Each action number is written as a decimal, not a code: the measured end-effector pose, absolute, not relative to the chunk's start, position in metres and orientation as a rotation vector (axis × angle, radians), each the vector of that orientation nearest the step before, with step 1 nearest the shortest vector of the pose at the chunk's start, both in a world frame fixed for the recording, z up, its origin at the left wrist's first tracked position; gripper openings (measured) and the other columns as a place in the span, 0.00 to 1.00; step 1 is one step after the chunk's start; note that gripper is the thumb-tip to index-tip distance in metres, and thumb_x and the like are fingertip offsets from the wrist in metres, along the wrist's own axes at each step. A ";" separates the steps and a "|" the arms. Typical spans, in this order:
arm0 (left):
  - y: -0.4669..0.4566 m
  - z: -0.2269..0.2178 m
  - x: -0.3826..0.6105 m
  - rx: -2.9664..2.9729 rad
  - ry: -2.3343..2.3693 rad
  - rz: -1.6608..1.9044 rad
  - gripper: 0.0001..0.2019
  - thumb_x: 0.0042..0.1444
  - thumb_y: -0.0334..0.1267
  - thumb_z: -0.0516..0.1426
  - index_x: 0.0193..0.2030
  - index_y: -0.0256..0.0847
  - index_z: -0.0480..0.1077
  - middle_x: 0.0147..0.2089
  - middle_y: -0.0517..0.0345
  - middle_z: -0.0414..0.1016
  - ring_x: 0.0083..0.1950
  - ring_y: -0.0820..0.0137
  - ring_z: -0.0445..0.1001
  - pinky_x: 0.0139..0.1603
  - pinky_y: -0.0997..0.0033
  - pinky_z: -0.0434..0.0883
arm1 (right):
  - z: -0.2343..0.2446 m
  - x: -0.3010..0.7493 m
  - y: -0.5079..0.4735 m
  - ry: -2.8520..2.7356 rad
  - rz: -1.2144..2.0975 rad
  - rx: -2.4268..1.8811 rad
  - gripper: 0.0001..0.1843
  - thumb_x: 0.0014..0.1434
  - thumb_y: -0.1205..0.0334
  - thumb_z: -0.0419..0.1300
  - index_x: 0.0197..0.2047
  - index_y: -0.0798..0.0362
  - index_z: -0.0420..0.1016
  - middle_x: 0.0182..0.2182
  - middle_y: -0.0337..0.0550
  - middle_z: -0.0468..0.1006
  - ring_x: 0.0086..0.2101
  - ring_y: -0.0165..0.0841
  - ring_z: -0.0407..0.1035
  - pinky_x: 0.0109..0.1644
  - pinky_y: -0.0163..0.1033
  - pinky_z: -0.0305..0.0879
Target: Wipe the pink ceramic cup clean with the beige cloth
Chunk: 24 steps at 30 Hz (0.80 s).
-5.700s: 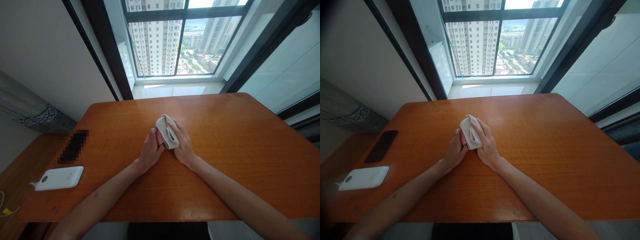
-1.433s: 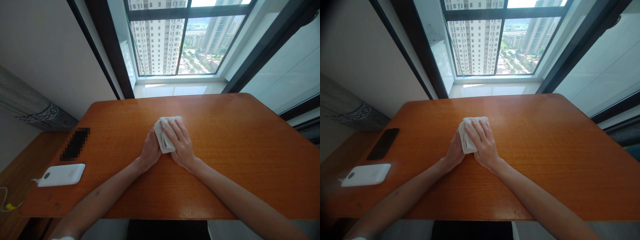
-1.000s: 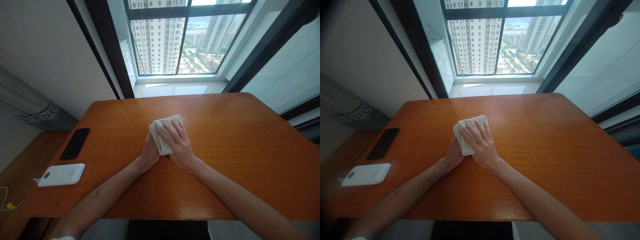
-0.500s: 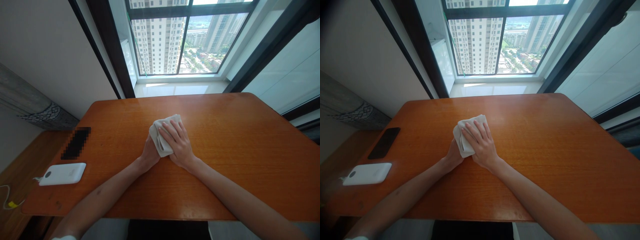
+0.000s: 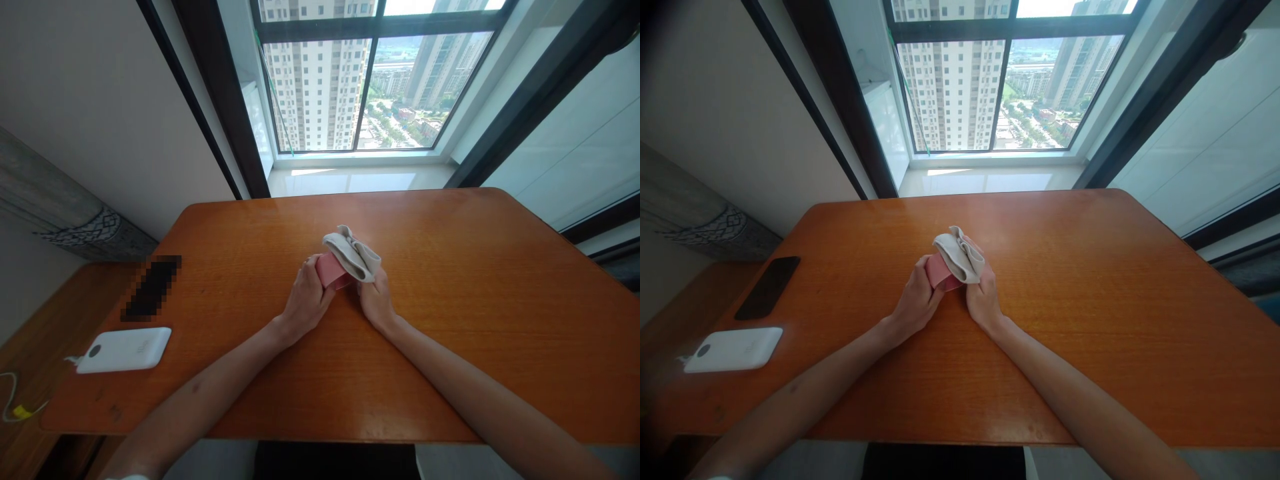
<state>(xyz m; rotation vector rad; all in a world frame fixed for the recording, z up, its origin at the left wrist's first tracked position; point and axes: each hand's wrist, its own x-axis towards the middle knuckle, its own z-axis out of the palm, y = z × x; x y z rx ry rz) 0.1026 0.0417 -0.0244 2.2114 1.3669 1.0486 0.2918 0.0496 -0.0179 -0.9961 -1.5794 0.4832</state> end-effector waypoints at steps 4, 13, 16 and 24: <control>0.042 -0.022 0.105 2.253 1.362 0.929 0.24 0.73 0.41 0.58 0.70 0.37 0.58 0.67 0.32 0.73 0.69 0.45 0.75 0.70 0.35 0.72 | -0.002 0.304 0.045 -1.780 0.258 -0.937 0.31 0.80 0.56 0.51 0.83 0.39 0.62 0.79 0.48 0.67 0.78 0.50 0.61 0.83 0.68 0.60; 0.043 -0.013 0.098 1.951 1.173 1.100 0.22 0.67 0.44 0.66 0.65 0.45 0.71 0.65 0.45 0.81 0.65 0.52 0.81 0.66 0.48 0.80 | 0.005 0.306 0.047 -2.103 0.147 -0.775 0.35 0.76 0.58 0.54 0.83 0.33 0.61 0.82 0.37 0.61 0.81 0.53 0.54 0.84 0.72 0.55; 0.044 -0.011 0.098 1.906 1.271 1.071 0.19 0.67 0.45 0.65 0.60 0.43 0.71 0.55 0.48 0.85 0.52 0.56 0.84 0.56 0.54 0.82 | -0.003 0.300 0.051 -1.866 0.375 -0.881 0.30 0.79 0.51 0.53 0.80 0.39 0.67 0.80 0.43 0.66 0.78 0.51 0.61 0.83 0.67 0.60; 0.047 -0.020 0.097 1.942 1.277 1.128 0.18 0.69 0.48 0.64 0.61 0.46 0.74 0.52 0.51 0.85 0.49 0.55 0.84 0.51 0.51 0.83 | 0.000 0.297 0.040 -1.972 0.214 -0.823 0.33 0.78 0.49 0.54 0.82 0.36 0.64 0.82 0.40 0.63 0.80 0.54 0.57 0.85 0.71 0.54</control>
